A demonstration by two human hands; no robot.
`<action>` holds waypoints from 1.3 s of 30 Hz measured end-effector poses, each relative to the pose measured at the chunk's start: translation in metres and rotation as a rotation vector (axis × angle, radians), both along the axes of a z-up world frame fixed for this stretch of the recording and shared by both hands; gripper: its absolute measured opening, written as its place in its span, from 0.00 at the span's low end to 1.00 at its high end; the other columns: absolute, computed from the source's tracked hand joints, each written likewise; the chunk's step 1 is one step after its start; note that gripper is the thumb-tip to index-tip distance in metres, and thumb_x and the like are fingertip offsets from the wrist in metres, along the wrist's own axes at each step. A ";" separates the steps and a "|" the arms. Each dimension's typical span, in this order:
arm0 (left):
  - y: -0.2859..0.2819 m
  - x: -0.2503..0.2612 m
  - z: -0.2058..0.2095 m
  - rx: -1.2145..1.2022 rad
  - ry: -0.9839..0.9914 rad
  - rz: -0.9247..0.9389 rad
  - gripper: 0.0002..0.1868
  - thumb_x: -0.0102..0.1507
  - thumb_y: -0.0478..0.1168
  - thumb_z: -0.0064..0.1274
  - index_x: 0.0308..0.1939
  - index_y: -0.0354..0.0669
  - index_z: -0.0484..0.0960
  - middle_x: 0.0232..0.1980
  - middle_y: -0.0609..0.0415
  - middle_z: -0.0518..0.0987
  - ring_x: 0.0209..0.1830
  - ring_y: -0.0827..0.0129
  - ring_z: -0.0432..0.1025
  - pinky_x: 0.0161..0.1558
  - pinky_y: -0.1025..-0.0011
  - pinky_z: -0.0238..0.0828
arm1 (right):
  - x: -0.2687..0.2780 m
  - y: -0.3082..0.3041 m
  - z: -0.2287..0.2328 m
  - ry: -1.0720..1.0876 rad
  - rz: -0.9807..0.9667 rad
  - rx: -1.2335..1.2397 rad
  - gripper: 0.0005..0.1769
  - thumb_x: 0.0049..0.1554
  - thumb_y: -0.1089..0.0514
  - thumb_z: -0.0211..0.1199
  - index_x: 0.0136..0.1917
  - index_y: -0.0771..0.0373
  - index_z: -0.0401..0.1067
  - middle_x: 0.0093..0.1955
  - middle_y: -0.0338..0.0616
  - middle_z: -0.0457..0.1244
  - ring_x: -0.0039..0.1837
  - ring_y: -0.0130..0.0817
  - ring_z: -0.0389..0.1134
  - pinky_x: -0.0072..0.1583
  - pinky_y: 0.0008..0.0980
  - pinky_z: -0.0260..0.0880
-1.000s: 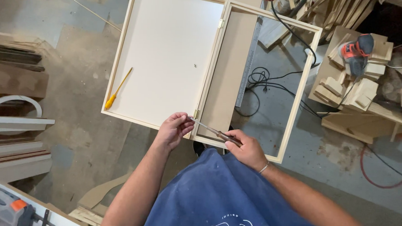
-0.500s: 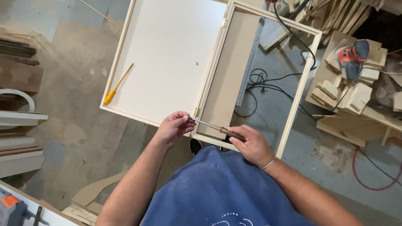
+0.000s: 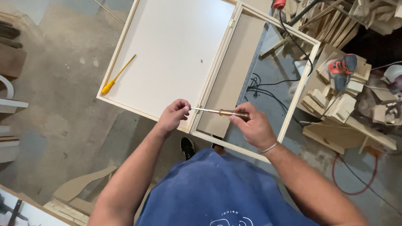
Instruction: Assembling a wooden box by attaching hinges with a drill and screwdriver
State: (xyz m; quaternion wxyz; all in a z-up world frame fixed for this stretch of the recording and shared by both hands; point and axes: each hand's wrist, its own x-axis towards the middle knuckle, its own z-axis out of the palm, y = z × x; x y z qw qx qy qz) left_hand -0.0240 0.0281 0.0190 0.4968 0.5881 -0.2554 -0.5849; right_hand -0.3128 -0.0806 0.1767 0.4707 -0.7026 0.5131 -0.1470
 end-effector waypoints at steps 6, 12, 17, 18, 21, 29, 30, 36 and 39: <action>-0.002 -0.001 0.034 -0.031 0.283 0.123 0.05 0.70 0.39 0.48 0.48 0.44 0.76 0.41 0.53 0.80 0.37 0.73 0.75 0.39 0.77 0.77 | 0.030 -0.009 0.020 -0.100 -0.111 0.065 0.13 0.54 0.58 0.72 0.51 0.58 0.74 0.40 0.48 0.71 0.31 0.34 0.70 0.37 0.30 0.73; 0.007 0.016 0.023 -0.114 0.047 -0.053 0.05 0.68 0.40 0.53 0.46 0.44 0.79 0.40 0.53 0.80 0.38 0.72 0.74 0.40 0.75 0.75 | 0.033 -0.009 0.024 -0.102 -0.123 0.072 0.12 0.54 0.60 0.71 0.51 0.60 0.74 0.41 0.48 0.72 0.28 0.30 0.69 0.32 0.27 0.70; 0.009 0.022 0.057 -0.071 -0.310 -0.204 0.07 0.67 0.41 0.55 0.48 0.48 0.83 0.40 0.54 0.79 0.43 0.68 0.72 0.48 0.67 0.73 | 0.044 -0.001 0.041 -0.088 -0.082 0.065 0.12 0.54 0.61 0.70 0.51 0.62 0.74 0.41 0.50 0.70 0.29 0.30 0.67 0.34 0.28 0.70; 0.008 0.022 0.055 -0.075 -0.308 -0.202 0.07 0.67 0.41 0.55 0.48 0.48 0.83 0.40 0.54 0.79 0.43 0.68 0.72 0.48 0.67 0.73 | 0.048 -0.001 0.045 -0.085 -0.080 0.061 0.12 0.54 0.61 0.70 0.51 0.62 0.74 0.41 0.50 0.70 0.29 0.30 0.67 0.34 0.28 0.70; 0.003 0.022 0.052 -0.039 -0.432 -0.253 0.08 0.67 0.46 0.54 0.48 0.56 0.83 0.42 0.58 0.79 0.45 0.66 0.74 0.52 0.64 0.72 | 0.061 0.000 0.059 0.014 -0.053 -0.008 0.12 0.53 0.57 0.73 0.50 0.57 0.76 0.41 0.47 0.72 0.37 0.31 0.70 0.40 0.31 0.72; -0.009 0.013 0.024 -0.286 -0.777 -0.349 0.04 0.66 0.41 0.54 0.43 0.53 0.82 0.47 0.54 0.78 0.53 0.50 0.75 0.55 0.56 0.74 | 0.092 0.002 0.068 0.287 0.171 -0.243 0.13 0.53 0.46 0.69 0.51 0.49 0.75 0.42 0.46 0.72 0.49 0.49 0.74 0.51 0.49 0.74; -0.010 0.012 0.020 -0.286 -0.774 -0.348 0.04 0.66 0.41 0.54 0.43 0.53 0.82 0.47 0.54 0.78 0.53 0.50 0.75 0.55 0.56 0.74 | 0.096 0.002 0.068 0.290 0.171 -0.243 0.13 0.53 0.46 0.69 0.51 0.49 0.75 0.42 0.46 0.72 0.49 0.49 0.74 0.51 0.49 0.74; -0.013 0.006 0.004 -0.213 -0.924 -0.418 0.03 0.64 0.44 0.55 0.41 0.57 0.83 0.49 0.56 0.78 0.56 0.51 0.74 0.56 0.56 0.74 | 0.113 0.002 0.056 0.374 0.235 -0.300 0.14 0.54 0.44 0.67 0.50 0.50 0.73 0.42 0.45 0.72 0.49 0.51 0.74 0.52 0.50 0.73; -0.015 0.006 -0.006 -0.184 -0.951 -0.433 0.05 0.64 0.45 0.55 0.42 0.58 0.84 0.49 0.57 0.78 0.56 0.52 0.74 0.57 0.56 0.74 | 0.117 -0.001 0.048 0.422 0.273 -0.313 0.13 0.54 0.44 0.65 0.50 0.48 0.72 0.43 0.44 0.72 0.50 0.50 0.74 0.54 0.51 0.73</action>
